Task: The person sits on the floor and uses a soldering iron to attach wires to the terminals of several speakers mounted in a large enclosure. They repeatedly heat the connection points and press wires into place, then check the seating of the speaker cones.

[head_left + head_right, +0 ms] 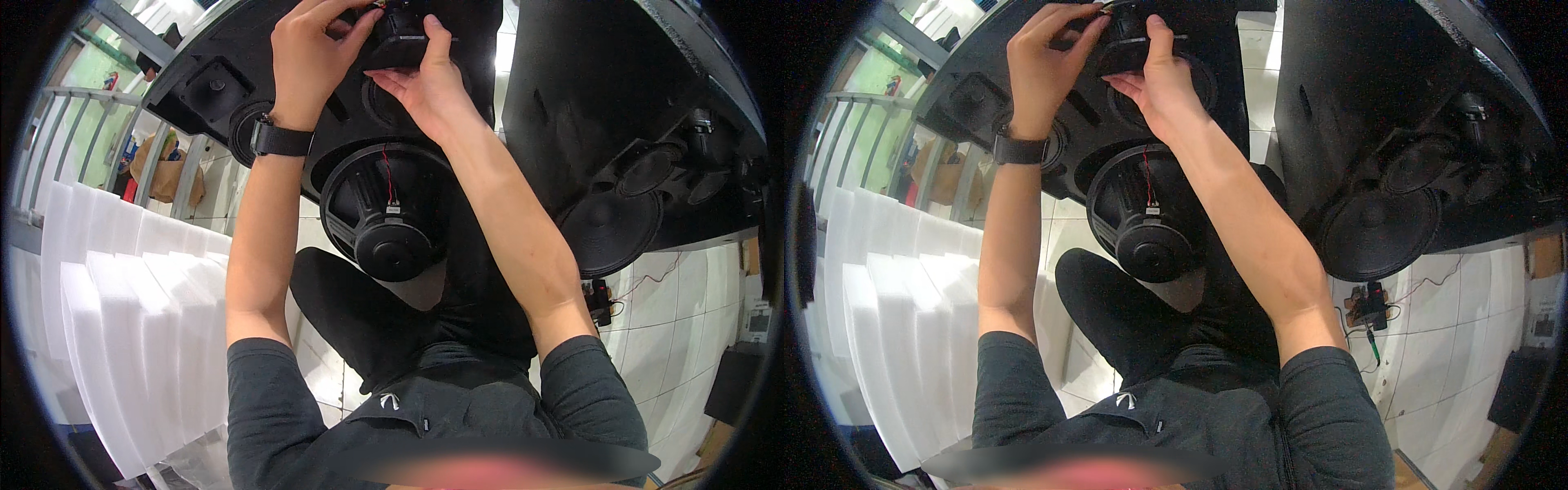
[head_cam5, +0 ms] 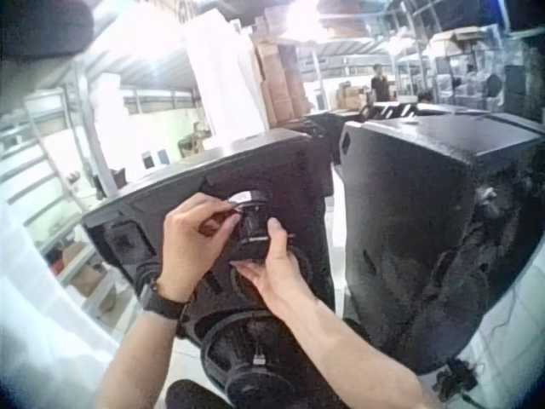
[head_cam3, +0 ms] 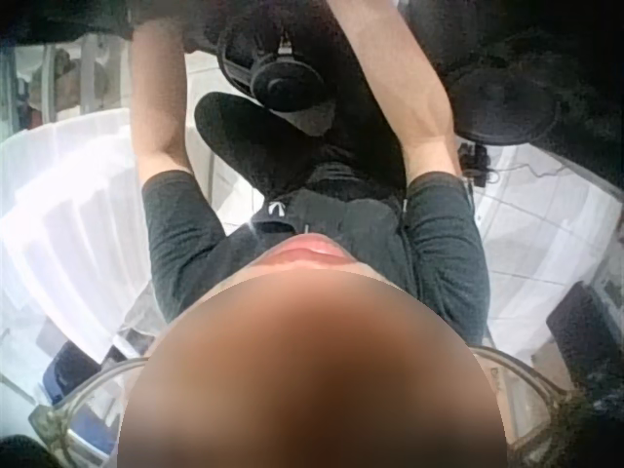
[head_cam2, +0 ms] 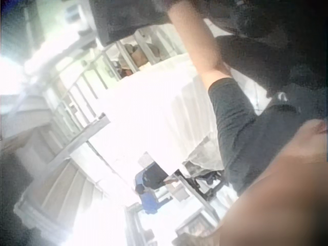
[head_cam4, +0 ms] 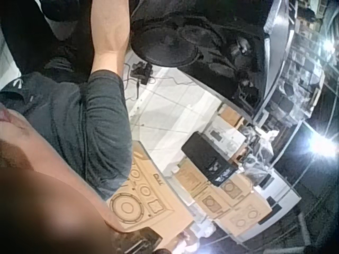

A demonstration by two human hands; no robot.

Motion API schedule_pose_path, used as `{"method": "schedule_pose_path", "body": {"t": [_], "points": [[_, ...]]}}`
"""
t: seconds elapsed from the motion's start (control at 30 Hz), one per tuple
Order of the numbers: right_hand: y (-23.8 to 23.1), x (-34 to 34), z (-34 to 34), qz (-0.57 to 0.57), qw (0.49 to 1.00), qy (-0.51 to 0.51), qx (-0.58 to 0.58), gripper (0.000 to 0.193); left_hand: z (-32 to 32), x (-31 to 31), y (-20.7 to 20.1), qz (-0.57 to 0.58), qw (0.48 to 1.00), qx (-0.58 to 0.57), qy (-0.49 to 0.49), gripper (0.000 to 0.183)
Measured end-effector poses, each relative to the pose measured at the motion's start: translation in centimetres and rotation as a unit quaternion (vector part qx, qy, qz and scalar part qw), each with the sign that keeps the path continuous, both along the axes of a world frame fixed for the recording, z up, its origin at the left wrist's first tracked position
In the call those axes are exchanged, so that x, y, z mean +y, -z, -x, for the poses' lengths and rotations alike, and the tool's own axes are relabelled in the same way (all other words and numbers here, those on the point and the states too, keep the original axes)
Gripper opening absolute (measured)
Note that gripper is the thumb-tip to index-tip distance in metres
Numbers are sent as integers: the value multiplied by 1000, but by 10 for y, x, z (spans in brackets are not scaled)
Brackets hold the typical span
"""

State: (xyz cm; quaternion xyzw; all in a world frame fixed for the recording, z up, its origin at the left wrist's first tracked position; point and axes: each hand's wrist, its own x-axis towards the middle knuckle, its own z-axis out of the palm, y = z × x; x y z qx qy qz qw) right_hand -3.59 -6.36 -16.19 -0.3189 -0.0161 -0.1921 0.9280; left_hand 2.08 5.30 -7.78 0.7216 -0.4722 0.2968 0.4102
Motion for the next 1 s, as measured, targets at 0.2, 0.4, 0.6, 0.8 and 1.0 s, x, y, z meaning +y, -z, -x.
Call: {"method": "schedule_pose_path", "body": {"t": [0.2,0.4,0.6,0.8,1.0], "points": [[4,-2,-4,-24,999,7,36,58,5,-11,4,94,995,-24,34,12],[8,-2,-3,9,1000,0,1,53,19,-11,3,87,942,324,3,22],[0,-5,0,-20,999,-24,31,51,16,-20,-2,117,898,423,7,22],[0,-6,1,-29,999,-36,14,51,19,-14,-2,102,856,506,-9,19],[0,-8,3,-19,999,-47,19,51,10,-9,6,97,861,495,67,14]]}}
